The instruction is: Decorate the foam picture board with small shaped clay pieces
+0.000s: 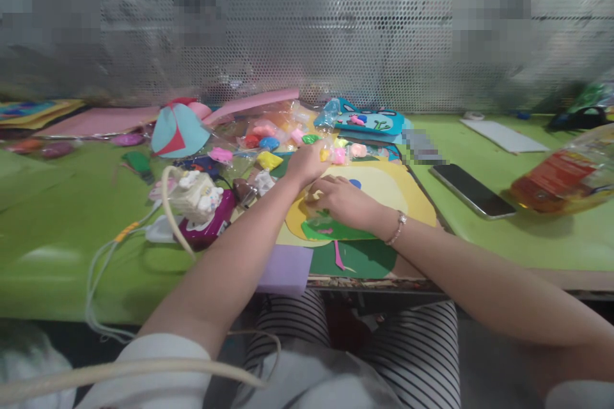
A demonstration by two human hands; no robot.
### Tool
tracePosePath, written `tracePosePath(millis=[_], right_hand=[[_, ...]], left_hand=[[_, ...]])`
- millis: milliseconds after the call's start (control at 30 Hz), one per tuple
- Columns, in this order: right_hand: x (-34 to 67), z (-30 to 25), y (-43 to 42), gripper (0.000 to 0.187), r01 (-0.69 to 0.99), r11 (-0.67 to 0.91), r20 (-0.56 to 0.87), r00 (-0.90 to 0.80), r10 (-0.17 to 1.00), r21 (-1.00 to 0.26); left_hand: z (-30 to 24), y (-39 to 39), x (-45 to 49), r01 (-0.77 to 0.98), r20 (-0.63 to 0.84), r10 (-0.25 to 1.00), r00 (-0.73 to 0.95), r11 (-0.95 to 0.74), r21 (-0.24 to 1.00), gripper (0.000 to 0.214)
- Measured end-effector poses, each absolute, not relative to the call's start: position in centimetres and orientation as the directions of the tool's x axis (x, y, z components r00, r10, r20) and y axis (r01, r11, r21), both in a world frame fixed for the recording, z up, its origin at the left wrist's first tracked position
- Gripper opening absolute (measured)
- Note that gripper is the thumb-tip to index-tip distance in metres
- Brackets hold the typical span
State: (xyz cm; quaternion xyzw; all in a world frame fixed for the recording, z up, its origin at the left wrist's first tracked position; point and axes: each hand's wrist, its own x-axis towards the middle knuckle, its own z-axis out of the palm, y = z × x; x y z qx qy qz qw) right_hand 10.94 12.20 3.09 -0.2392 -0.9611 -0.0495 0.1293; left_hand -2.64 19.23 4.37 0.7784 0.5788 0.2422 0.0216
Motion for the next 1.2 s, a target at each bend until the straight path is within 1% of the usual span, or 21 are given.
tracePosePath(millis=[167,267,333,433,467,533,667,733,833,933,1000,1033,1100,1167,1200], right_hand=[[10.9,3.4,12.2,0.025,0.449,0.893,0.244,-0.869,0.431,0.019],[11.0,3.3,12.4,0.028,0.423,0.906,0.253,-0.875,0.413,-0.014],[11.2,3.1,12.8,0.036,0.416,0.908,0.285,-0.865,0.412,-0.051],[11.5,2.9,13.4,0.048,0.394,0.910,0.373,-0.831,0.413,-0.130],[11.6,2.9,13.7,0.048,0.382,0.912,0.401,-0.820,0.409,-0.148],[11.9,3.0,14.0,0.043,0.354,0.923,0.416,-0.824,0.384,-0.152],[12.1,3.3,13.8,0.034,0.282,0.954,0.306,-0.903,0.301,-0.106],[12.0,3.5,13.5,0.033,0.278,0.957,0.262,-0.920,0.291,-0.087],[11.9,3.6,13.2,0.030,0.289,0.954,0.251,-0.920,0.299,-0.080],[12.1,3.9,13.5,0.036,0.292,0.951,0.332,-0.891,0.310,-0.104],[12.7,4.4,13.9,0.042,0.358,0.925,0.443,-0.814,0.375,-0.125],[13.1,4.8,14.2,0.043,0.420,0.897,0.506,-0.749,0.428,-0.137],[13.8,5.3,14.7,0.038,0.550,0.817,0.626,-0.578,0.523,-0.174],[14.4,5.6,15.4,0.031,0.609,0.761,0.694,-0.450,0.563,-0.222],[14.6,5.5,15.7,0.028,0.616,0.750,0.706,-0.418,0.571,-0.241]], left_hand=[[4.4,19.1,-2.7,0.880,0.370,0.900,0.230,-0.355,0.315,0.036],[4.4,19.1,-2.6,0.886,0.358,0.906,0.227,-0.345,0.311,0.032],[4.3,19.1,-2.6,0.885,0.358,0.905,0.232,-0.349,0.309,0.030],[4.2,19.3,-2.6,0.876,0.369,0.897,0.245,-0.367,0.311,0.029],[4.2,19.3,-2.6,0.875,0.370,0.896,0.245,-0.369,0.313,0.029],[4.2,19.3,-2.6,0.877,0.367,0.898,0.241,-0.364,0.314,0.029],[4.3,19.3,-2.6,0.882,0.369,0.899,0.234,-0.356,0.308,0.031],[4.3,19.3,-2.7,0.882,0.371,0.898,0.237,-0.358,0.305,0.031],[4.3,19.3,-2.7,0.880,0.366,0.898,0.245,-0.365,0.305,0.031],[4.2,19.5,-2.8,0.880,0.361,0.901,0.242,-0.360,0.309,0.029],[4.2,19.5,-2.8,0.877,0.363,0.899,0.244,-0.364,0.313,0.029],[4.2,19.5,-2.8,0.875,0.365,0.899,0.244,-0.366,0.316,0.029],[4.2,19.3,-2.8,0.870,0.373,0.896,0.242,-0.370,0.325,0.029],[4.2,19.1,-2.8,0.858,0.388,0.886,0.253,-0.391,0.333,0.029],[4.2,18.9,-2.7,0.847,0.395,0.877,0.272,-0.413,0.335,0.029]])
